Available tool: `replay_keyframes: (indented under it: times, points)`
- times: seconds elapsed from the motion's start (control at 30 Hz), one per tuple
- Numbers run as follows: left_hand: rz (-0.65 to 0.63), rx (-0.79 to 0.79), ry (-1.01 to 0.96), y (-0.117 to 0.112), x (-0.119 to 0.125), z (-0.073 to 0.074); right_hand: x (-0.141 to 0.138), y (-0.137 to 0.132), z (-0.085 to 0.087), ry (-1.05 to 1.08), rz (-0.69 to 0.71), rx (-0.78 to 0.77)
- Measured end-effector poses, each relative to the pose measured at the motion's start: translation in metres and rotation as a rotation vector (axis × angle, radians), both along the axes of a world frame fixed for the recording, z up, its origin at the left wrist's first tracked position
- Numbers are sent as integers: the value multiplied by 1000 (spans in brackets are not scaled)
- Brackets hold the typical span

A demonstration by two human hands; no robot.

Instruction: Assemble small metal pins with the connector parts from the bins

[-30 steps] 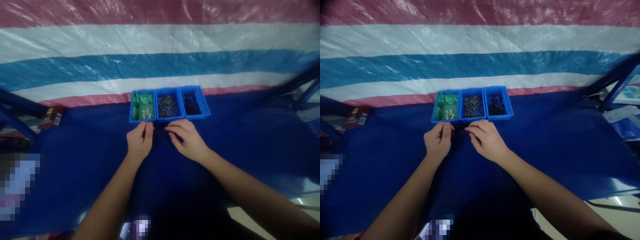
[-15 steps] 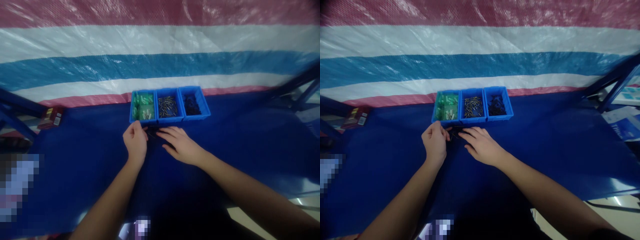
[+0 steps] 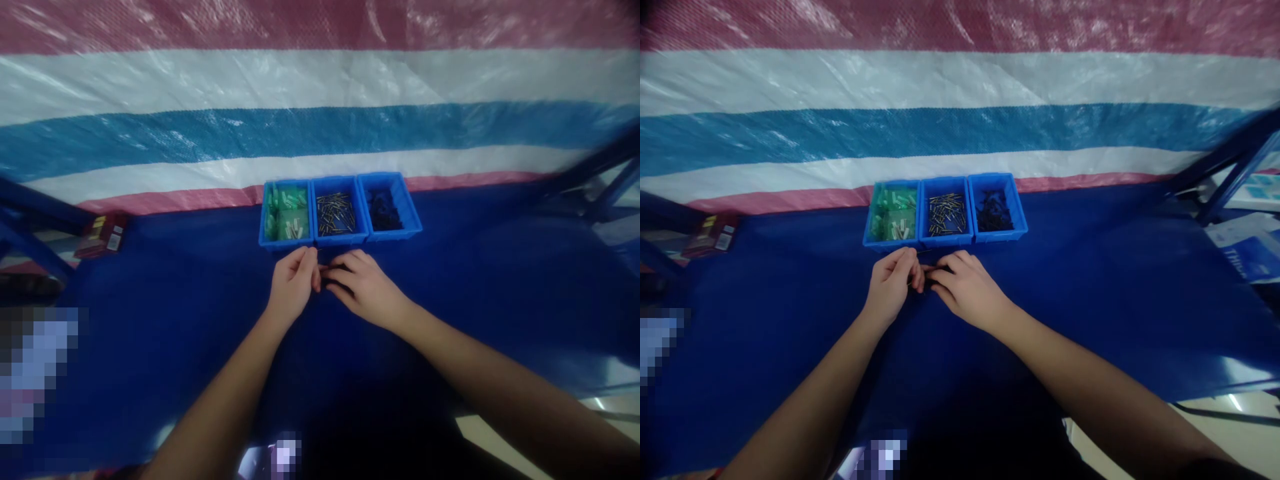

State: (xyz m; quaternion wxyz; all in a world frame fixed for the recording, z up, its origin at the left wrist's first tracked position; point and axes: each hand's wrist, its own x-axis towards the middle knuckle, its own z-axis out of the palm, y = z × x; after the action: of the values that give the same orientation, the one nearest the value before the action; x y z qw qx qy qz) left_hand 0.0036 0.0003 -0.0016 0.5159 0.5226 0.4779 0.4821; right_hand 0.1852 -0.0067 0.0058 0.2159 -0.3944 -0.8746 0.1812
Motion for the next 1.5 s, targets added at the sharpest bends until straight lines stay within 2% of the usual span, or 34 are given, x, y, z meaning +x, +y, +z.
replay_keyframes:
  times: [0.3, 0.5, 0.73, 0.87, 1.07, 1.2, 1.37, 1.5]
  points:
    - [-5, 9, 11, 0, 0, 0, 0, -1, -1, 52, -9, 6]
    - [-2, 31, 36, 0, 0, 1, 0, -1, 6, 130, -64, -90]
    - [28, 68, 176, -3, -3, -3, 0, -3, 8, 485, -168, -248]
    - [-28, 129, 305, -5, -3, -1, 0, -1, 2, 701, -197, -411]
    - [-89, 152, 353, -6, -3, 1, -1, 2, 0, 817, -215, -554]
    - [-88, 121, 373, -6, -3, 1, -3, 2, -2, 847, -211, -516]
    - [-75, 128, 420, -6, -2, 3, -5, 0, -2, 680, -274, -390]
    - [-77, 130, 408, -6, -2, 3, -5, 0, -1, 623, -345, -347]
